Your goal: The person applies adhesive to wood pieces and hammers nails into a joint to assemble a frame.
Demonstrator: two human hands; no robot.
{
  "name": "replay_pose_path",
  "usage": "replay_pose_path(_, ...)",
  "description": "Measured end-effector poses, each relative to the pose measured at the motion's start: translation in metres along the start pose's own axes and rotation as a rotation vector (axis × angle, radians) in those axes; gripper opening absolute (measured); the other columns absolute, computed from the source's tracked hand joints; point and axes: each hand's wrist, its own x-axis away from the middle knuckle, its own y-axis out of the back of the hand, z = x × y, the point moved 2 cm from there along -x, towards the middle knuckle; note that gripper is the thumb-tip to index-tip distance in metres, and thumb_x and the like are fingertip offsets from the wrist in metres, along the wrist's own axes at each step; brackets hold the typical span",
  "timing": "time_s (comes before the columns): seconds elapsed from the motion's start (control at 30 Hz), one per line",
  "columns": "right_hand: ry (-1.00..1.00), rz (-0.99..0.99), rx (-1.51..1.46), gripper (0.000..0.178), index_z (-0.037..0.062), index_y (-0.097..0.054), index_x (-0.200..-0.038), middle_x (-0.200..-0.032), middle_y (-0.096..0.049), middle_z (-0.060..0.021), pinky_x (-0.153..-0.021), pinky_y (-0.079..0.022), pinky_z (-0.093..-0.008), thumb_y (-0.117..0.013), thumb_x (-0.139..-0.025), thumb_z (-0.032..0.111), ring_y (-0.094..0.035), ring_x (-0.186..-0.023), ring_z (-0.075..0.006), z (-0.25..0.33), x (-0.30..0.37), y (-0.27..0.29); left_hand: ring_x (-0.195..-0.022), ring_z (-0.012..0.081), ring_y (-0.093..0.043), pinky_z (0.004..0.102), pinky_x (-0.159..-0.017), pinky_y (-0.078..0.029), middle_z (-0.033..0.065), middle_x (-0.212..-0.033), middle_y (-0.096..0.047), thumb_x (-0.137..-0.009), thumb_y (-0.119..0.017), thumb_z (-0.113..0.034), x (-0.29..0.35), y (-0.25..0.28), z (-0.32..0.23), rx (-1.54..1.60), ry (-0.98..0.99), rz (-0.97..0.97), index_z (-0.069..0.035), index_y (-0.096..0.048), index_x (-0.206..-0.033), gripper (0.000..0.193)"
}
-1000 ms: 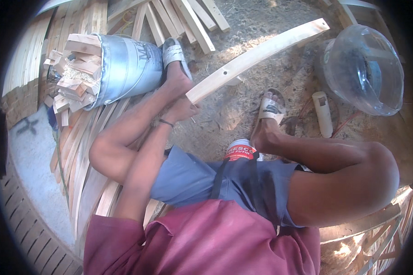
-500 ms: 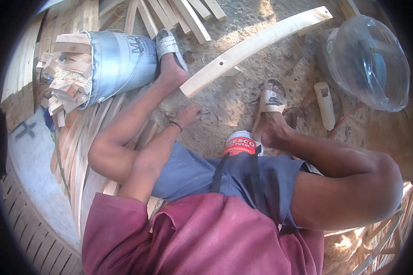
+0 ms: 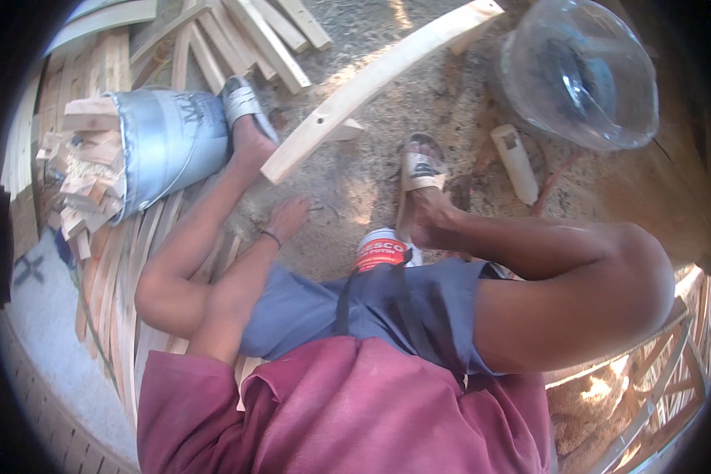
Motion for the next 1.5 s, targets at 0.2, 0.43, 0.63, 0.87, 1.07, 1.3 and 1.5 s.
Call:
replay_pose_path(0.2, -0.186, -0.161, 0.025, 0.034, -0.0006, -0.060, -0.120, -0.088, -0.061, -0.0085, -0.064, -0.050, -0.0335, -0.066, -0.094, 0.020, -0.060, -0.075, -0.0214, -0.051, 0.038, 0.024, -0.104, 0.0279, -0.066, 0.0469, -0.086, -0.052, 0.0079, -0.105, -0.065, -0.090, -0.063, -0.020, 0.000, -0.012, 0.000, -0.169, -0.043, -0.029, -0.017, -0.065, -0.106, 0.016)
replay_pose_path(0.43, -0.556, -0.293, 0.041, 0.034, -0.0001, -0.060, -0.120, -0.084, -0.061, -0.0057, -0.061, -0.050, -0.0311, -0.067, -0.095, 0.021, -0.060, -0.071, -0.0182, -0.119, 0.125, 0.037, -0.088, 0.0317, -0.070, 0.0492, -0.079, -0.055, 0.0094, -0.089, -0.069, -0.092, -0.058, -0.016, -0.007, -0.004, -0.007, -0.041, 0.040, -0.071, -0.015, -0.066, -0.101, 0.012)
replay_pose_path(0.63, -0.657, -0.317, -0.147, 0.034, 0.0002, -0.060, -0.120, -0.081, -0.061, -0.0033, -0.058, -0.049, -0.0290, -0.067, -0.096, 0.022, -0.060, -0.067, -0.0155, -0.125, 0.141, 0.013, -0.089, 0.0359, -0.068, 0.0493, -0.079, -0.053, 0.0150, -0.091, -0.069, -0.092, -0.059, -0.014, 0.010, 0.092, 0.004, -0.057, 0.104, -0.183, -0.010, -0.067, -0.098, 0.011)
replay_pose_path(0.87, -0.508, -0.926, -0.487, 0.034, 0.0007, -0.060, -0.120, -0.077, -0.061, -0.0005, -0.054, -0.049, -0.0266, -0.068, -0.097, 0.023, -0.059, -0.063, -0.0123, -0.132, 0.184, 0.132, -0.090, 0.0407, -0.066, 0.0494, -0.080, -0.051, 0.0215, -0.094, -0.068, -0.092, -0.061, -0.012, 0.047, 0.248, -0.002, 0.126, 0.281, -0.615, -0.003, -0.068, -0.095, 0.011)
replay_pose_path(1.07, 0.151, -1.354, -0.881, 0.021, 0.0103, -0.050, -0.105, -0.066, -0.039, 0.0048, -0.035, -0.029, -0.0203, -0.056, -0.106, 0.030, -0.036, -0.045, -0.0036, 0.014, 0.178, 0.247, -0.092, 0.0388, -0.066, 0.0456, -0.084, -0.052, 0.0200, -0.099, -0.069, -0.090, -0.068, -0.010, 0.041, 0.302, -0.052, 0.534, 0.159, -0.927, -0.003, -0.073, -0.099, 0.013)
replay_pose_path(1.3, 0.058, -1.055, -1.212, 0.022, 0.0119, -0.049, -0.102, -0.069, -0.041, 0.0046, -0.036, -0.031, -0.0209, -0.055, -0.106, 0.033, -0.036, -0.046, -0.0043, 0.134, 0.120, 0.221, -0.096, 0.0365, -0.068, 0.0437, -0.083, -0.054, 0.0159, -0.103, -0.069, -0.094, -0.068, -0.017, 0.021, 0.295, -0.113, 0.540, 0.026, -0.882, -0.006, -0.074, -0.104, 0.016)
replay_pose_path(1.5, -0.021, -0.529, -1.110, 0.015, 0.0049, -0.056, -0.100, -0.061, -0.042, 0.0056, -0.039, -0.030, -0.0220, -0.062, -0.102, 0.019, -0.042, -0.046, -0.0038, 0.159, 0.074, 0.172, -0.093, 0.0346, -0.067, 0.0442, -0.080, -0.054, 0.0144, -0.099, -0.067, -0.096, -0.066, -0.018, 0.011, 0.280, -0.122, 0.517, -0.004, -0.870, -0.006, -0.071, -0.100, 0.014)
